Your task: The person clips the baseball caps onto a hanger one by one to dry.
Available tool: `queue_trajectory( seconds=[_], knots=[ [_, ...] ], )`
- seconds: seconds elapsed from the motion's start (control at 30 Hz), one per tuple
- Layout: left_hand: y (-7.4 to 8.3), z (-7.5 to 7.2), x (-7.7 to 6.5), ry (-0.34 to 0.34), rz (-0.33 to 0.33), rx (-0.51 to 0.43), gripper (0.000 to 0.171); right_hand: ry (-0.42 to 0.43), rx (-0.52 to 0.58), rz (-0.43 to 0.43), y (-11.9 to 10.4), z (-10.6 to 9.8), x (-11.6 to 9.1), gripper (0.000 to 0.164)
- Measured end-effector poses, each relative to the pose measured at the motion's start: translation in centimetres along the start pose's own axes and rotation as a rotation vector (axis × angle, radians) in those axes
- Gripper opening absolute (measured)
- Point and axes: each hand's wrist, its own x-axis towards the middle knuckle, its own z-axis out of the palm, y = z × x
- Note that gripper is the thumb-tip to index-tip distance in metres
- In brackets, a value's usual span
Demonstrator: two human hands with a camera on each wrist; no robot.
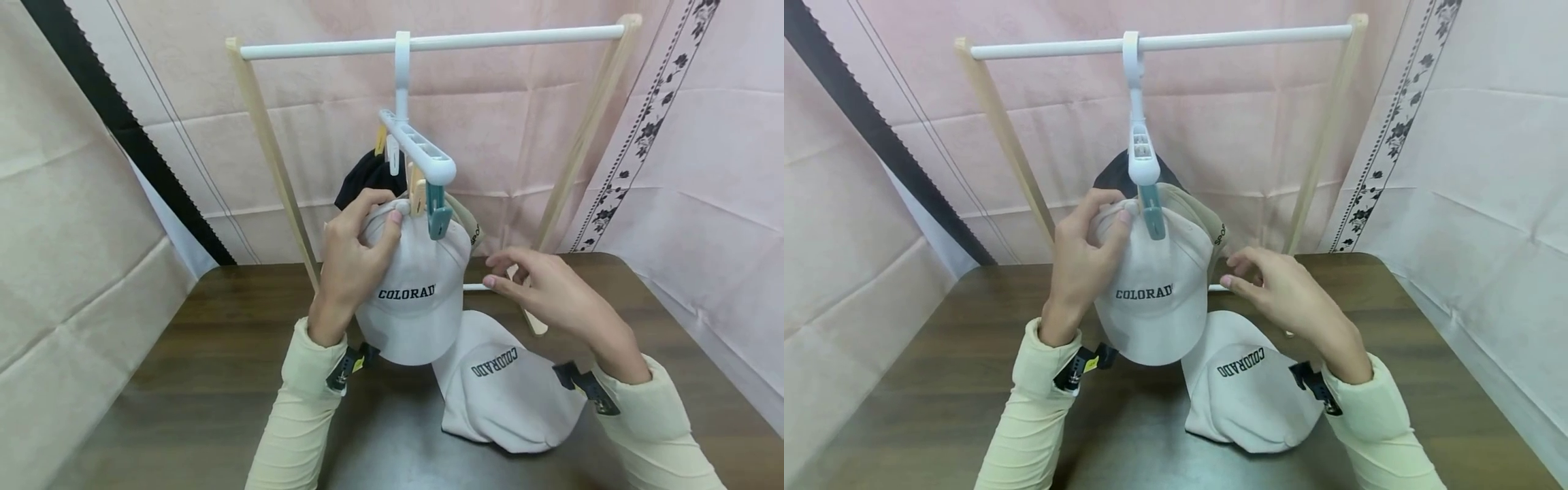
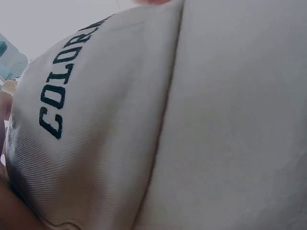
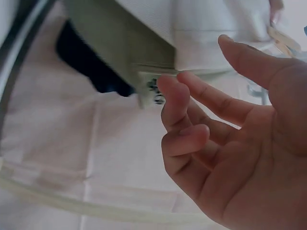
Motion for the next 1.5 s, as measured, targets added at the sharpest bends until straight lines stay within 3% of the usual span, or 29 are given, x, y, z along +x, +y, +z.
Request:
queue_trajectory(
  seconds=[0.27,0.37,0.5,0.63,0.83,1.03,1.23,1.5],
  knots=[
    [-0.1,-0.2,-0.3,-0.013,-0.015,-0.002,0.022,-0.110,-0.066,0.074,2.0,2.2,-2.9,0.024],
    [-0.1,-0.2,-0.4,-0.019,-0.023,-0.004,0.023,-0.136,-0.160,0.139,2.9,3.0,-4.6,0.025],
    [-0.1,-0.1,-0.4,-0.028,-0.034,-0.007,0.023,-0.186,-0.310,0.250,3.9,3.7,-6.9,0.042],
    [-0.1,-0.2,-0.4,-0.033,-0.041,-0.007,0.022,-0.292,-0.431,0.329,4.7,3.7,-8.5,0.051],
    [-0.2,-0.5,-0.3,-0.039,-0.028,-0.015,0.023,-0.468,-0.551,0.358,5.9,3.8,-10.5,0.057],
    [-0.1,-0.9,-0.3,-0.051,-0.036,-0.001,0.023,-0.521,-0.516,0.372,6.2,4.7,-11.0,0.063],
    [-0.2,-1.0,-0.1,-0.052,-0.044,-0.004,0.024,-0.464,-0.408,0.389,6.6,5.4,-10.0,0.046],
    [0.0,-0.9,-0.4,-0.075,-0.075,-0.018,0.025,-0.463,-0.263,0.444,7.5,6.0,-9.3,0.024]
  ],
)
